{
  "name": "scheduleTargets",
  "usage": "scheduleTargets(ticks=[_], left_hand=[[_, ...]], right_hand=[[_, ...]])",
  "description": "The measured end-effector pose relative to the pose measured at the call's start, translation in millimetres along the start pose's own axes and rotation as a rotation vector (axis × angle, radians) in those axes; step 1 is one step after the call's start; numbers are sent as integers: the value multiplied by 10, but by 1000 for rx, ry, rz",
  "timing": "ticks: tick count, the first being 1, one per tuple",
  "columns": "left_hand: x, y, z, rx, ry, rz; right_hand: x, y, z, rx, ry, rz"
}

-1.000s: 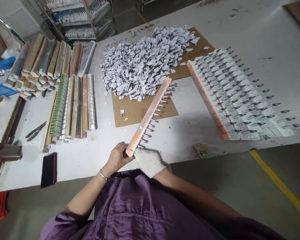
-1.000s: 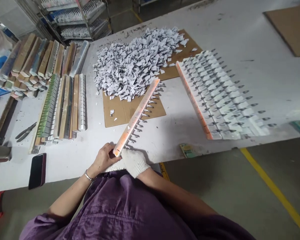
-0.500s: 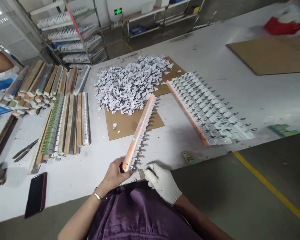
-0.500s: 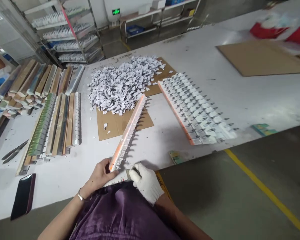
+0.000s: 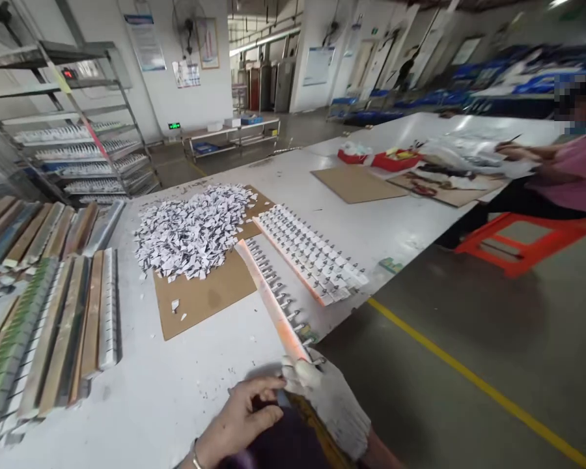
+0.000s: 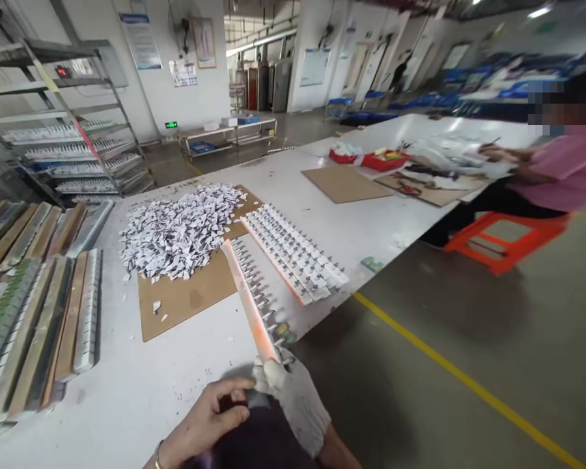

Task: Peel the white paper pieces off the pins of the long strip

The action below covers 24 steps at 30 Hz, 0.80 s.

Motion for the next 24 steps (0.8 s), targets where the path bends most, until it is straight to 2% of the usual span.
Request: scheduleTargets(ticks=[2, 4, 7, 10, 13, 15, 18, 21, 24], left_hand=[[-69, -52, -129, 73, -64, 20], [-131, -83, -258, 157, -150, 52], [-213, -105, -342, 198, -206, 86], [-297, -115, -362, 209, -188, 64], [-324, -114, -368, 224, -184, 65], [-326, -110, -377, 237, -201, 74], [-357, -113, -382, 243, -200, 71], [-409, -136, -373, 235, -143, 72], [-449, -167, -355, 217, -108, 81]], right_hand=[[-52, -61, -239, 27, -69, -5], [-118, -158, -492, 90, -30, -53], [-299, -345, -809, 202, 271, -158], [-563, -503, -1004, 279, 589, -234], [-769, -549, -1153, 328, 703, -277], [-799, -517, -1238, 349, 688, -286], [-715, -464, -1308, 350, 619, -290], [-661, -519, -1281, 340, 600, -326], [-703, -717, -1172, 344, 690, -361]])
Point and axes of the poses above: each hand's wrist, its own y-axis away from the middle knuckle, its own z-axis out of the palm, x = y × z, the point moved 9 cm from there along -y, towards the middle knuckle, and after that the axes turned 2 degrees about -z, right-handed, at the moved point
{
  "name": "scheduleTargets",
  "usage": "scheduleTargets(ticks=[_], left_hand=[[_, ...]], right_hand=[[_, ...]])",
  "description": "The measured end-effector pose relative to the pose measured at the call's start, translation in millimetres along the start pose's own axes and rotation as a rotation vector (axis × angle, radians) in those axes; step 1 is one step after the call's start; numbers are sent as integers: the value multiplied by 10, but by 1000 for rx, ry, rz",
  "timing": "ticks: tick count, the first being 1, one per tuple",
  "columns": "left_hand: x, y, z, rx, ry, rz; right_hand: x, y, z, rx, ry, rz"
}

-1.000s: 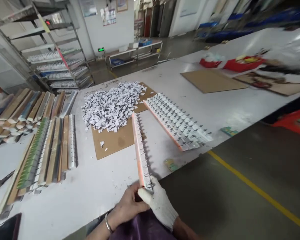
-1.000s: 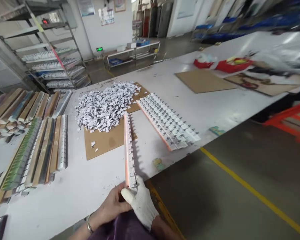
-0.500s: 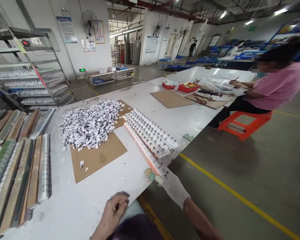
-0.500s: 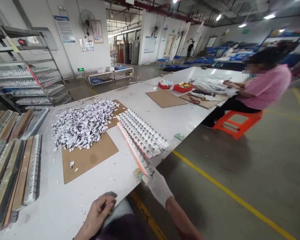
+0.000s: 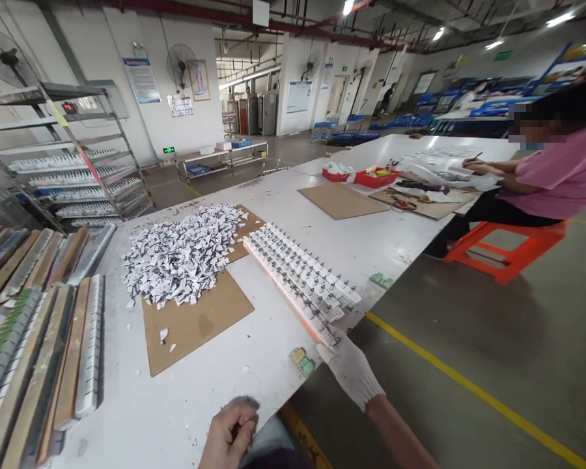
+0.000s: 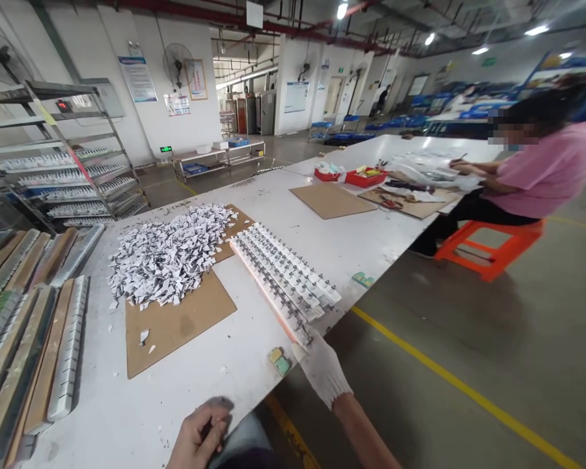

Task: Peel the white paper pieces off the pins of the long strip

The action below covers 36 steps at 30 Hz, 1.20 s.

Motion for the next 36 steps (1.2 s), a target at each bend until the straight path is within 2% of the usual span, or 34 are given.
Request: scheduleTargets(ticks=[4, 7, 10, 14, 18, 21, 25, 30, 36], left_hand=[[1, -13, 4, 4, 19, 22], [20, -8, -24, 42, 22, 26], [39, -3, -69, 80, 27, 7], [61, -23, -82, 39, -3, -8], [89, -49, -102, 11, -51, 46], [80, -58, -103, -4, -66, 63], [37, -62, -96, -19, -44, 63], [-15, -53, -91, -11, 1, 46], [54, -20, -115, 55, 34, -7]], right_hand=[[-77, -272, 231, -40, 166, 51], [-132, -358, 300, -37, 270, 132], [-215, -346, 271, -4, 413, 181], [-302, -260, 161, 72, 567, 158], [-102, -115, 93, 101, 489, 249], [21, -73, 159, 65, 432, 252], [91, -140, 219, 96, 444, 249], [183, -220, 242, 144, 435, 367], [143, -330, 168, 175, 440, 411]])
Point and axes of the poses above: each hand's wrist, its own y-axis away from the middle knuckle, its own z-axis out of the palm, x = y × z, the point moved 9 cm from there along -y, towards the middle knuckle, and after that the axes turned 2 degrees about -z, right-handed, at the moved point
